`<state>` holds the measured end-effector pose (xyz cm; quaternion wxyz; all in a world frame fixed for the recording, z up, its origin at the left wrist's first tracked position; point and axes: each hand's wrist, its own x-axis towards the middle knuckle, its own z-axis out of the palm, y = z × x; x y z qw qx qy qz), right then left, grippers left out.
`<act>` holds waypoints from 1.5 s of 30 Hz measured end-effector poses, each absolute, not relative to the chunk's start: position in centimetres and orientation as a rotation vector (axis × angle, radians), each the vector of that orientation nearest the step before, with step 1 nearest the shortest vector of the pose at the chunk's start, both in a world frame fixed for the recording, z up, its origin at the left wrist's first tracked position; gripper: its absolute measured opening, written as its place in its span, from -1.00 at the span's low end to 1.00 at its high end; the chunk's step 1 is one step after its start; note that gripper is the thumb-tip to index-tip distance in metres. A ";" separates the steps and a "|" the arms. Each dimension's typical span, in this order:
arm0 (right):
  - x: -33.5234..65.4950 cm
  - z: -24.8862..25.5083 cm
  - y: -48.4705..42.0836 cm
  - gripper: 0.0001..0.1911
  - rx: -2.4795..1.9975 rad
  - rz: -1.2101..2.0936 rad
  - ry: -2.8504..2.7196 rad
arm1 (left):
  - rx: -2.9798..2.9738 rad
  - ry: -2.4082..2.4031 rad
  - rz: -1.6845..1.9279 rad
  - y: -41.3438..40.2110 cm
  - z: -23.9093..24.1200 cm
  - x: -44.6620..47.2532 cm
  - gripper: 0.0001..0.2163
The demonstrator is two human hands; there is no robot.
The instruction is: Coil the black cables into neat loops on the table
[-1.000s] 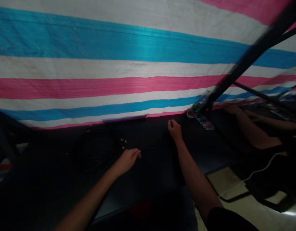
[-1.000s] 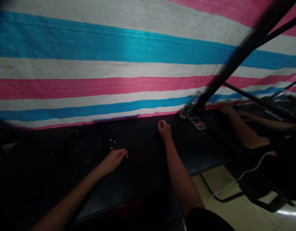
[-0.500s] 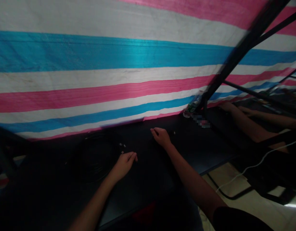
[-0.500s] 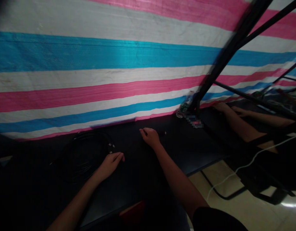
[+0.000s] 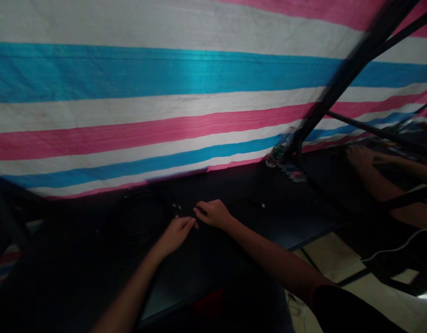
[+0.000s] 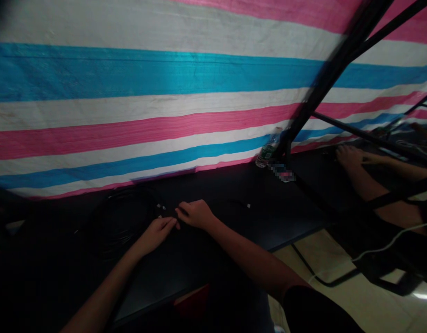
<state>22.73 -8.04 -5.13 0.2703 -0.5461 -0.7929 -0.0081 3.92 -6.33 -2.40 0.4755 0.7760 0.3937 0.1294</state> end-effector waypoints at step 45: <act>26.8 -4.1 -6.4 -0.64 -1.740 -0.189 -1.827 | 1.330 0.867 0.278 -5.9 -3.4 3.1 -0.57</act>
